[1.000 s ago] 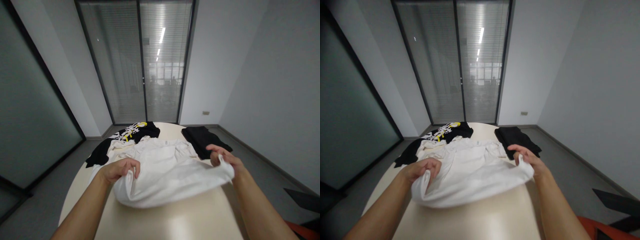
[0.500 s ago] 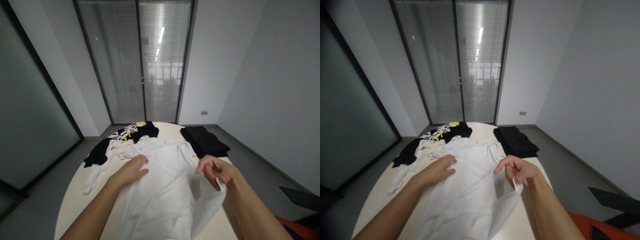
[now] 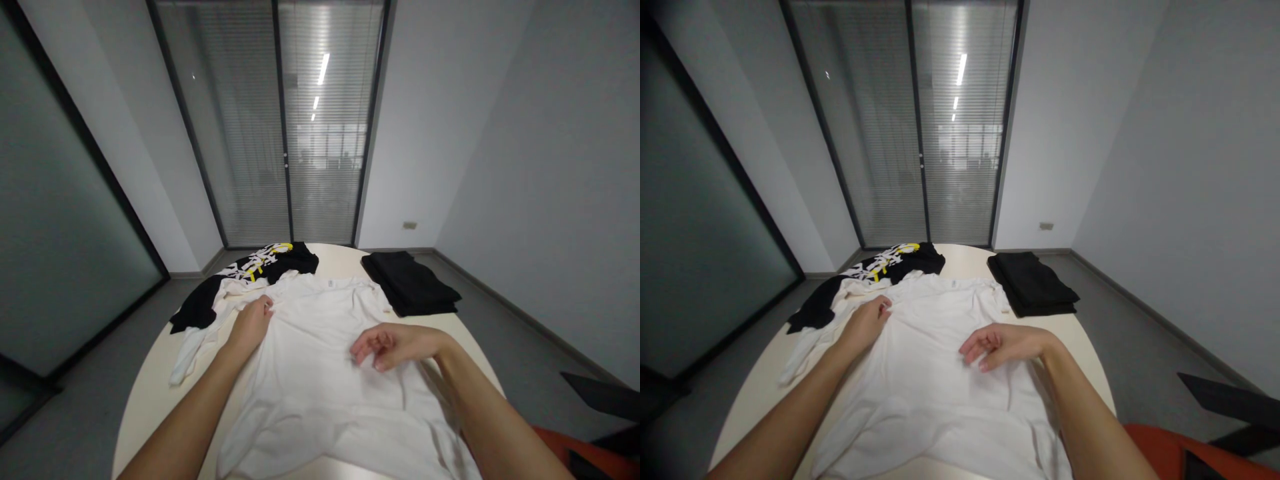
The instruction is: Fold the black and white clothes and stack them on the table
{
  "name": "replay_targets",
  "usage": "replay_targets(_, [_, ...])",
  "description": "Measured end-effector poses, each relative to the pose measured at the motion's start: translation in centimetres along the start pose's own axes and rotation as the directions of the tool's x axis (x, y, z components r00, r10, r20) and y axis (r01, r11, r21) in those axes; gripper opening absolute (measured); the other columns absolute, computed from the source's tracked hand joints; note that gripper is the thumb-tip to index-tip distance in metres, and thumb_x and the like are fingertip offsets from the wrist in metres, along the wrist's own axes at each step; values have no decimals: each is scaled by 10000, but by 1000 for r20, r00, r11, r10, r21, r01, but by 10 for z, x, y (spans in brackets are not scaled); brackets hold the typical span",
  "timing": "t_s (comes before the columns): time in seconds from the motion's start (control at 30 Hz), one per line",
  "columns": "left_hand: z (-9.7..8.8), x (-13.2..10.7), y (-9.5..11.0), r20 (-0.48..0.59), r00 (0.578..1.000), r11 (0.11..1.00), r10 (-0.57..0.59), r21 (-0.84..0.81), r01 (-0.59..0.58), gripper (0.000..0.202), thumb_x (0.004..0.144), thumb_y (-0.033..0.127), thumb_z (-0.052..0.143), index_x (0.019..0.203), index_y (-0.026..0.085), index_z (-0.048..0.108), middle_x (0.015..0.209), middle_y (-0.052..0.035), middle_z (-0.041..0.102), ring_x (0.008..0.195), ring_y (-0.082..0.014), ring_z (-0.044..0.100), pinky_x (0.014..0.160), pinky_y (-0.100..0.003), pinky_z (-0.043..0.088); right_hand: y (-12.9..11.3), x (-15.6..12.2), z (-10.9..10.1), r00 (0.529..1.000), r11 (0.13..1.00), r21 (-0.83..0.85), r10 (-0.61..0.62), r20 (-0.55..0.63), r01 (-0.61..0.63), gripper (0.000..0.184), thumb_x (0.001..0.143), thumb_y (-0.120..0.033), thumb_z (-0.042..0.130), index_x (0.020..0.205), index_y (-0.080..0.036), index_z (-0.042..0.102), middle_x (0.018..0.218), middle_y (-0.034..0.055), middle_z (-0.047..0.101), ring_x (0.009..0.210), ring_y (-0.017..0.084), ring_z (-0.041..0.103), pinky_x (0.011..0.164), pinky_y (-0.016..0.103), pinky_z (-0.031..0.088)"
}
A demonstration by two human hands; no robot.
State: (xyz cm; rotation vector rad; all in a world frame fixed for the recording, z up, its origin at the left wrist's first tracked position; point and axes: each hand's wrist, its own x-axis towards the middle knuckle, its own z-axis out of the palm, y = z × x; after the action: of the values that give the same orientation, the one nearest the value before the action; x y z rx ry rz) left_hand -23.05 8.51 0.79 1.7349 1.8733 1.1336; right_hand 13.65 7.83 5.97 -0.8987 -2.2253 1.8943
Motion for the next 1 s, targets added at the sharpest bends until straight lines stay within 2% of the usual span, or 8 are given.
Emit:
replay_targets(0.1, [-4,11,-6,-171,985,975,-39,-223,0,110,682,210,710,776,240,661,764,-32,657,760,-236,619,793,-303,451,5,5,5,992,983,-183,9,-128,-32,664,700,-461,832,1313,-270,661,1315,71,656,1100,221,640,977,344,500])
replay_targets(0.17, [-6,15,-8,-198,978,961,-69,-276,12,116,684,234,712,787,235,658,782,-29,660,704,-218,608,764,-296,456,12,8,6,980,960,-277,-22,-200,-35,712,684,-455,848,1348,-307,638,1403,63,600,1227,261,583,1089,393,430])
replay_targets(0.33, [-3,5,9,-239,970,992,51,-103,-78,215,716,239,693,930,237,681,973,-60,646,865,-249,626,882,-346,449,39,24,1,948,888,-459,-145,-285,-2,702,743,-441,796,1392,-262,597,1577,113,406,1475,319,326,1219,479,239])
replay_targets(0.47, [11,-16,25,54,979,975,196,92,-201,182,832,284,624,999,236,679,883,-66,679,863,-265,654,843,-355,464,54,36,-2,900,843,-538,-237,-366,3,659,806,-387,719,1420,-220,549,1578,132,400,1486,308,300,1225,500,221])
replay_targets(0.6, [23,-25,16,319,919,928,232,211,-307,393,895,375,584,1233,183,642,1274,-168,646,1179,-319,604,1007,-411,430,44,31,-3,886,819,-573,-254,-389,-17,536,839,-387,676,1335,-199,599,1518,150,461,1407,315,416,1167,472,333])
replay_targets(0.73, [22,-15,-4,427,881,893,203,288,-346,536,962,452,486,1422,178,517,1543,-163,444,1432,-314,399,1174,-471,279,30,21,-5,822,763,-628,-255,-509,-153,278,903,-324,563,1105,-181,690,1199,147,635,1088,270,620,990,402,474])
replay_targets(0.83, [16,-5,-16,494,854,865,162,346,-364,591,975,494,450,1487,198,437,1628,-127,307,1516,-297,243,1220,-539,160,36,19,-10,799,717,-640,-199,-568,-276,255,897,-265,524,1051,-160,698,1039,135,663,937,251,641,923,384,491])
replay_targets(1.0, [6,6,-27,564,810,806,161,398,-438,682,904,469,567,1517,221,402,1665,-110,197,1541,-318,137,1234,-559,74,62,28,-22,786,720,-658,-270,-556,-218,381,913,-293,493,1242,-140,608,1318,172,590,1233,284,544,1102,420,388])
